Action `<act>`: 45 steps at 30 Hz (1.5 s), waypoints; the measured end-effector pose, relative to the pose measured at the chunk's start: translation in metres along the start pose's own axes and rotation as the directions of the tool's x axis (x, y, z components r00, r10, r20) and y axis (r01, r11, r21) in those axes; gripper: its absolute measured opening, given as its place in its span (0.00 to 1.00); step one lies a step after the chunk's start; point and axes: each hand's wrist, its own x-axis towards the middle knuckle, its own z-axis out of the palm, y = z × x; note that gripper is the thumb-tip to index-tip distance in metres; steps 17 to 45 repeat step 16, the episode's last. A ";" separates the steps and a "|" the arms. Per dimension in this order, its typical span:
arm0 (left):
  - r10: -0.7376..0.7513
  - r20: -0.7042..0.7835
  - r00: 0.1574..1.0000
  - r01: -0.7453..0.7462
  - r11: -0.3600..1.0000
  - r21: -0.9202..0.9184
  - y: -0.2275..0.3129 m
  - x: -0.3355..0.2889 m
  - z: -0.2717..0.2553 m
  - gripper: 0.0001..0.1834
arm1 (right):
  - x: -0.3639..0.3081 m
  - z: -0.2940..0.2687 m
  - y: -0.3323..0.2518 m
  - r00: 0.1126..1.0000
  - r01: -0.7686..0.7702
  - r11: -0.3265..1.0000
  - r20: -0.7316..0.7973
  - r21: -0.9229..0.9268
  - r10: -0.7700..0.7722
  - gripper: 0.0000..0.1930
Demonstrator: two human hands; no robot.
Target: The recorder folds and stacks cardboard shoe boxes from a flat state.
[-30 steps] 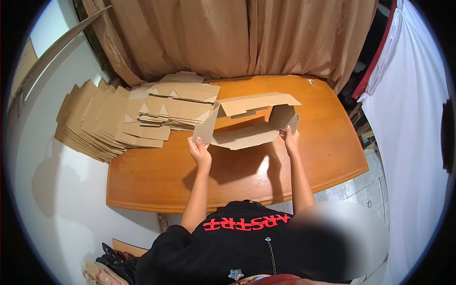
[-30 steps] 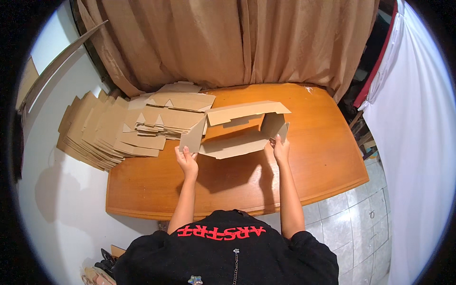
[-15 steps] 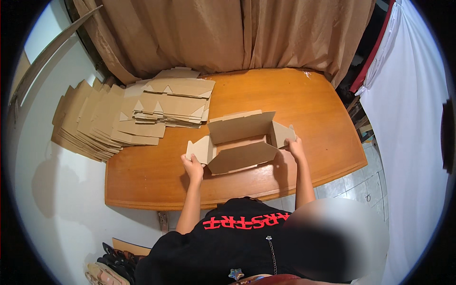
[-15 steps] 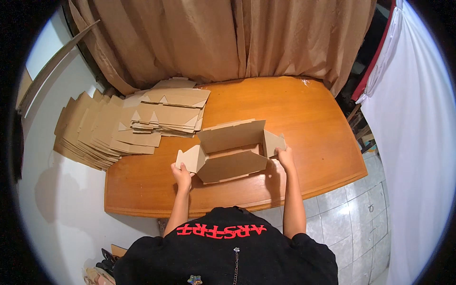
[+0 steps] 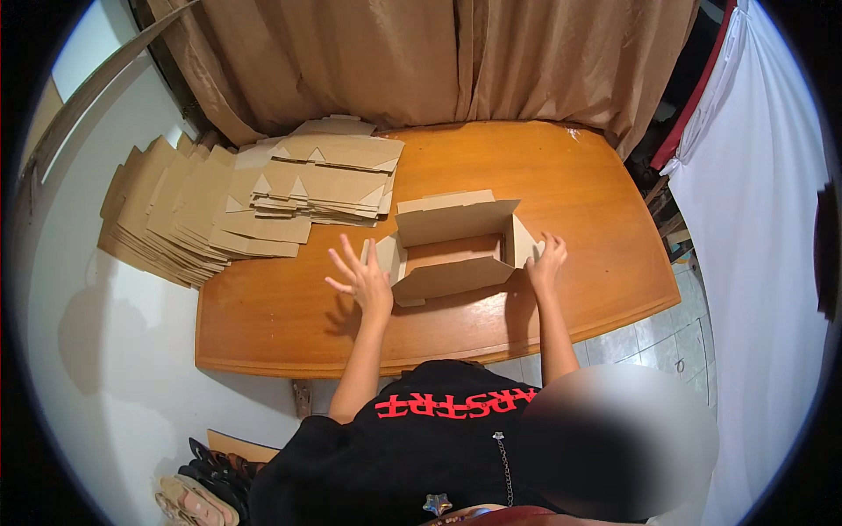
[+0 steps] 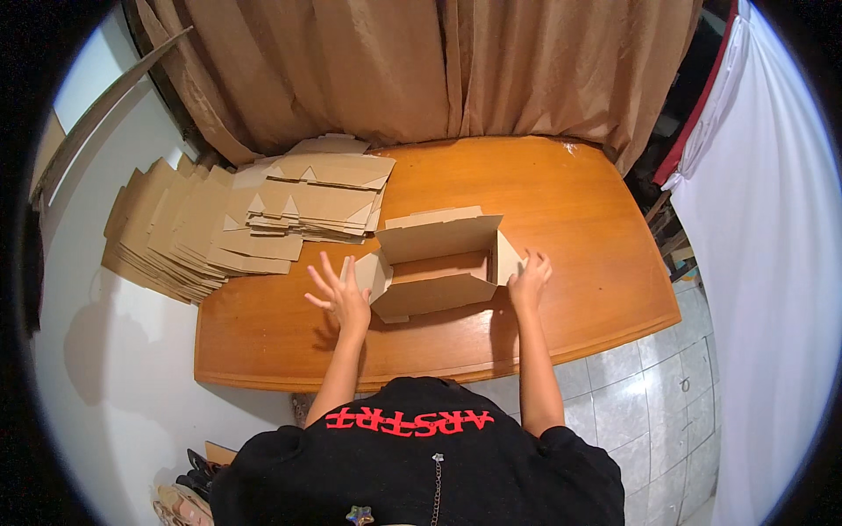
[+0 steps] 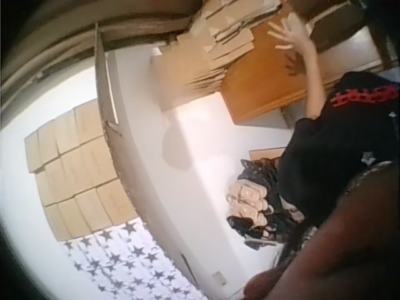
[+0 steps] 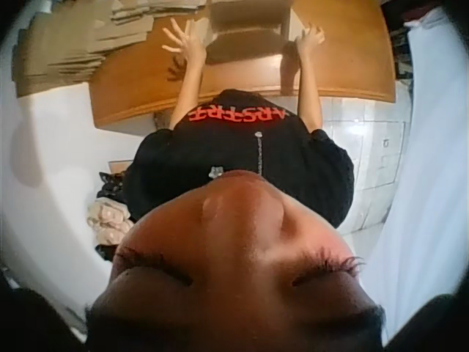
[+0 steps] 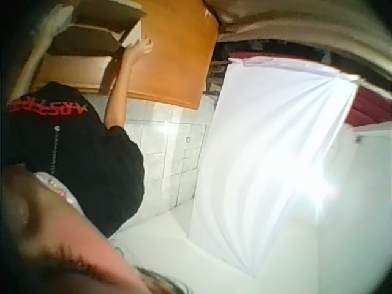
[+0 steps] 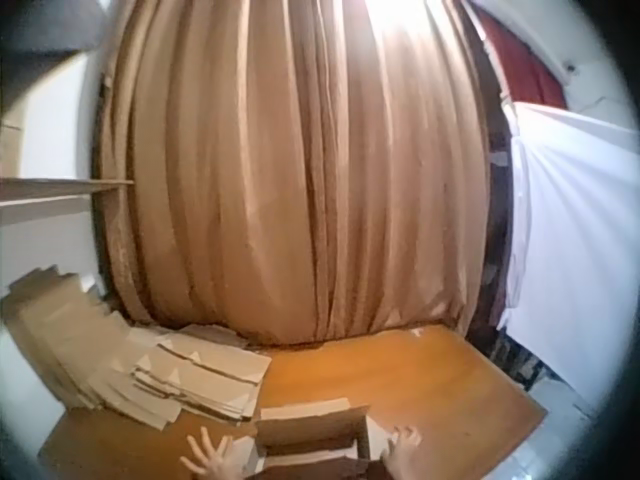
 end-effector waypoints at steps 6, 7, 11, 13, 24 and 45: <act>0.123 0.212 0.970 -0.166 0.966 0.197 -0.007 0.018 0.026 0.29 | 0.017 0.015 -0.009 0.962 0.138 0.986 0.251 -0.095 -0.110 0.19; 0.104 0.326 0.940 -0.169 0.970 0.176 -0.007 0.020 0.027 0.33 | 0.016 0.015 -0.014 0.956 0.100 0.988 0.288 -0.119 -0.062 0.19; 0.042 0.541 0.840 -0.073 0.997 0.036 -0.019 0.033 0.038 0.45 | 0.019 0.013 -0.026 0.902 -0.022 0.991 0.424 -0.132 0.076 0.21; 0.085 0.696 0.713 -0.026 0.995 -0.095 -0.032 0.039 0.059 0.51 | 0.023 0.026 -0.012 0.894 -0.064 0.995 0.438 -0.078 0.092 0.22; 0.143 0.739 0.658 0.119 0.950 -0.290 -0.047 0.035 0.087 0.54 | 0.029 0.037 -0.002 0.850 -0.123 0.992 0.514 -0.010 0.110 0.28; 0.143 0.739 0.658 0.119 0.950 -0.290 -0.047 0.035 0.087 0.54 | 0.029 0.037 -0.002 0.850 -0.123 0.992 0.514 -0.010 0.110 0.28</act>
